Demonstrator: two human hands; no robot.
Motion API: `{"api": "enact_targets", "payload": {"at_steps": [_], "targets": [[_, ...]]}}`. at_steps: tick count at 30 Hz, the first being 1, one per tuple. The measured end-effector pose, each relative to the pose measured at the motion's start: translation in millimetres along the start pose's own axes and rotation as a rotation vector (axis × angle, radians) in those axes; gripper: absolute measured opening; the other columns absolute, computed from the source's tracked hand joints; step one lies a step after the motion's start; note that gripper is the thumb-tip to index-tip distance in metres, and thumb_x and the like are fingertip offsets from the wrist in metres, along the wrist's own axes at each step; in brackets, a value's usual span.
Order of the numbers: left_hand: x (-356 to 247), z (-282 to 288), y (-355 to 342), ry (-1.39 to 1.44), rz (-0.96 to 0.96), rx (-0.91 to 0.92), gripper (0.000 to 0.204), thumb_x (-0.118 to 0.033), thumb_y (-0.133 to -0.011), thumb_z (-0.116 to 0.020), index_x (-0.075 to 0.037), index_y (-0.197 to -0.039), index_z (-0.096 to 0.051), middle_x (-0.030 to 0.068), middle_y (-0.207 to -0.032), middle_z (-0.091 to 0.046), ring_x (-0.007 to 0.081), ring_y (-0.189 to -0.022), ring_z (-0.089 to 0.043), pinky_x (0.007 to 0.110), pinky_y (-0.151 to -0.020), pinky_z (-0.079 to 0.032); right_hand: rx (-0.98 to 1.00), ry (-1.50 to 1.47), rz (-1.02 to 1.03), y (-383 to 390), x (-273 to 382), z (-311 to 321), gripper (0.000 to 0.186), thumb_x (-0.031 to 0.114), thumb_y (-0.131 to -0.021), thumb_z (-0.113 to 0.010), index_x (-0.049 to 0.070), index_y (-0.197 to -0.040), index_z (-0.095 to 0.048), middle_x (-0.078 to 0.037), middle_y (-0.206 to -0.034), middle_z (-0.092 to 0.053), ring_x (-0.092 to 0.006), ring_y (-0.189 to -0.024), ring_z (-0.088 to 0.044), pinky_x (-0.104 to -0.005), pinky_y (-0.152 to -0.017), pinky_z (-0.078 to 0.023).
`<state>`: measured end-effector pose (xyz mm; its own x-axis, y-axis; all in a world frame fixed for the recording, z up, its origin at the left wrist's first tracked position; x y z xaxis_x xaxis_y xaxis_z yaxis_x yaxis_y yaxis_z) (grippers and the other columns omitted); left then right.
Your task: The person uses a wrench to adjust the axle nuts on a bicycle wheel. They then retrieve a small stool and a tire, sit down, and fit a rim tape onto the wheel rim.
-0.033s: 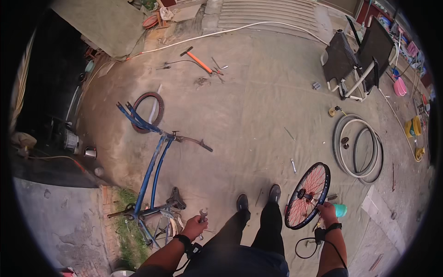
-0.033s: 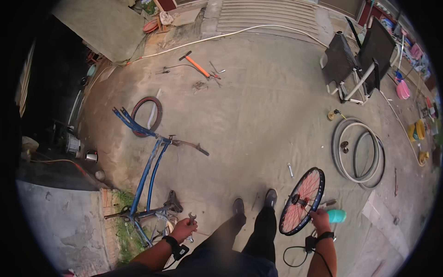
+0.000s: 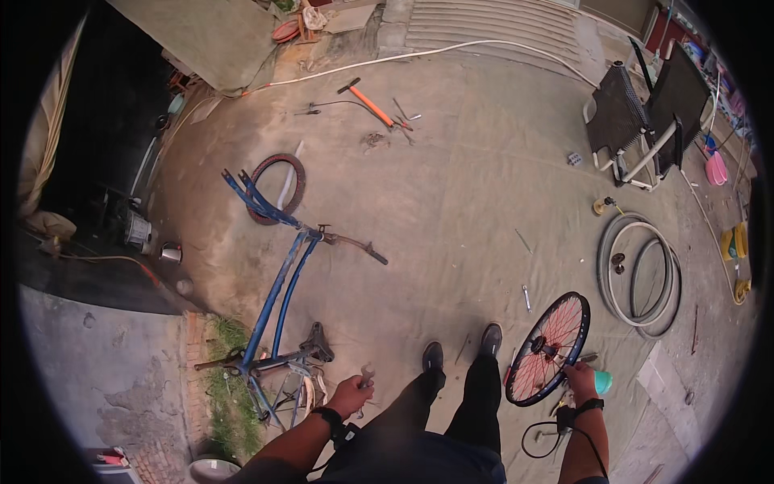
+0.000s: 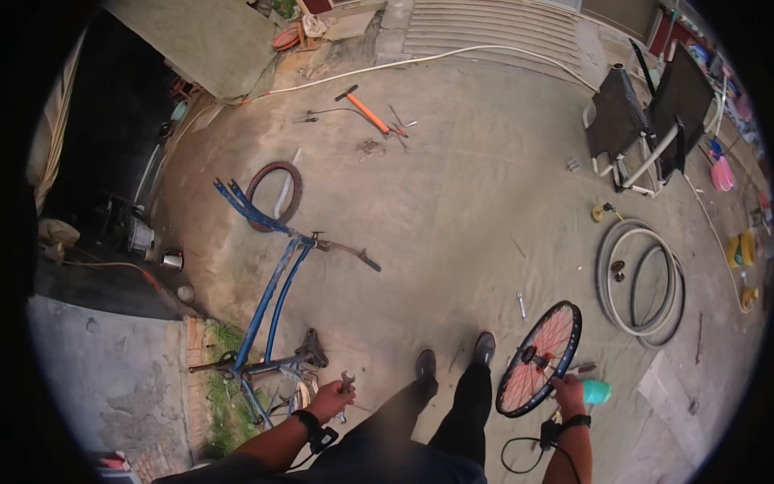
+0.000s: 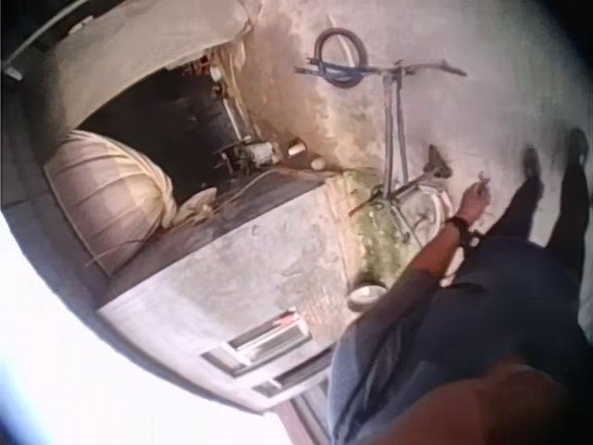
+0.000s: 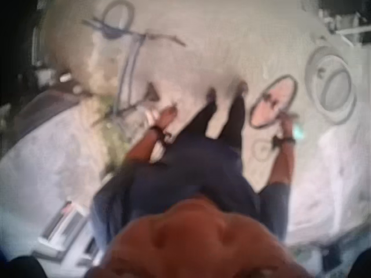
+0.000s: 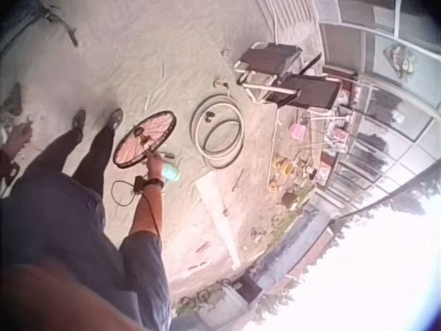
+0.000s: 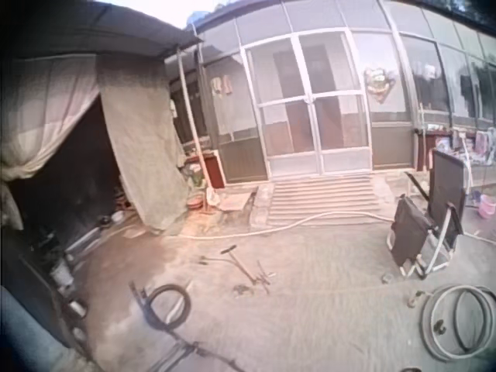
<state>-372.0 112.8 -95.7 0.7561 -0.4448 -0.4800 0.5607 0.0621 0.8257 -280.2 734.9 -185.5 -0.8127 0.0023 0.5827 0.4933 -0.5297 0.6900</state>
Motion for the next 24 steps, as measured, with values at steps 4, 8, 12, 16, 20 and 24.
{"api": "enact_targets", "payload": {"at_steps": [4, 8, 12, 16, 20, 24], "targets": [[46.1, -21.6, -13.8, 0.018, 0.002, -0.041, 0.027, -0.024, -0.093, -0.07, -0.003, -0.109, -0.067, 0.0026, -0.087, -0.068, 0.0093, -0.077, -0.062, 0.027, -0.069, -0.049, 0.023, 0.087, -0.054, -70.3, 10.0, -16.8, 0.02, 0.019, -0.086, -0.072, 0.002, -0.078, -0.063, -0.004, -0.059, -0.054, -0.0165, -0.046, -0.052, -0.0338, -0.042, -0.04], [8.6, -33.1, -10.7, -0.007, 0.066, -0.084, 0.04, -0.03, -0.092, -0.068, -0.003, -0.121, -0.065, 0.0091, -0.104, -0.072, 0.0176, -0.094, -0.068, 0.033, -0.083, -0.053, 0.101, -0.057, -0.038, -146.5, 28.7, -26.1, 0.021, 0.017, -0.092, -0.063, 0.01, -0.075, -0.053, 0.002, -0.055, -0.043, -0.0136, -0.037, -0.042, -0.0311, -0.034, -0.03], [1.2, -52.3, -17.5, -0.122, 0.08, -0.114, 0.04, -0.028, -0.091, -0.067, -0.003, -0.121, -0.065, 0.0107, -0.105, -0.071, 0.0204, -0.093, -0.068, 0.034, -0.085, -0.053, 0.053, -0.084, -0.121, -205.0, 22.0, -36.2, 0.018, 0.019, -0.091, -0.061, 0.013, -0.077, -0.051, 0.002, -0.059, -0.042, -0.0118, -0.038, -0.04, -0.028, -0.033, -0.028], [-22.4, -70.5, -39.0, -0.121, 0.049, -0.095, 0.038, -0.028, -0.093, -0.066, -0.003, -0.121, -0.064, 0.011, -0.106, -0.071, 0.0201, -0.093, -0.068, 0.034, -0.083, -0.054, 0.066, -0.195, -0.223, -251.3, 4.8, -43.1, 0.017, 0.02, -0.093, -0.06, 0.013, -0.08, -0.052, 0.001, -0.062, -0.043, -0.0112, -0.04, -0.041, -0.0264, -0.033, -0.028], [-27.0, -107.7, -56.1, 0.055, 0.202, -0.04, 0.045, -0.018, -0.093, -0.067, -0.003, -0.135, -0.06, 0.0082, -0.113, -0.071, 0.0151, -0.099, -0.068, 0.032, -0.085, -0.055, 0.057, -0.157, -0.23, -261.0, 42.5, -64.0, 0.017, 0.02, -0.093, -0.063, 0.011, -0.081, -0.055, 0.0, -0.063, -0.046, -0.0128, -0.041, -0.045, -0.0283, -0.035, -0.031], [-44.2, -125.2, -61.9, 0.105, 0.274, -0.108, 0.022, -0.007, -0.086, -0.069, -0.001, -0.107, -0.066, 0.0058, -0.097, -0.071, 0.0133, -0.085, -0.065, 0.029, -0.075, -0.053, 0.091, -0.238, -0.258, -277.2, 73.3, -96.9, 0.019, 0.022, -0.094, -0.067, 0.009, -0.085, -0.056, 0.0, -0.068, -0.049, -0.0131, -0.047, -0.05, -0.0276, -0.038, -0.033]]}}
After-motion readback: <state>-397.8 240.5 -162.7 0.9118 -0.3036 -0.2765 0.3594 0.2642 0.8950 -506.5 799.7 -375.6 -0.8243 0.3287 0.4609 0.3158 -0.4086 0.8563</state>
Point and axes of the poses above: each hand's wrist, its own y-axis away from the middle knuckle, its own z-axis out of the back of the hand, x = y × z, the point moved 5 cm from there along -y, towards the middle knuckle
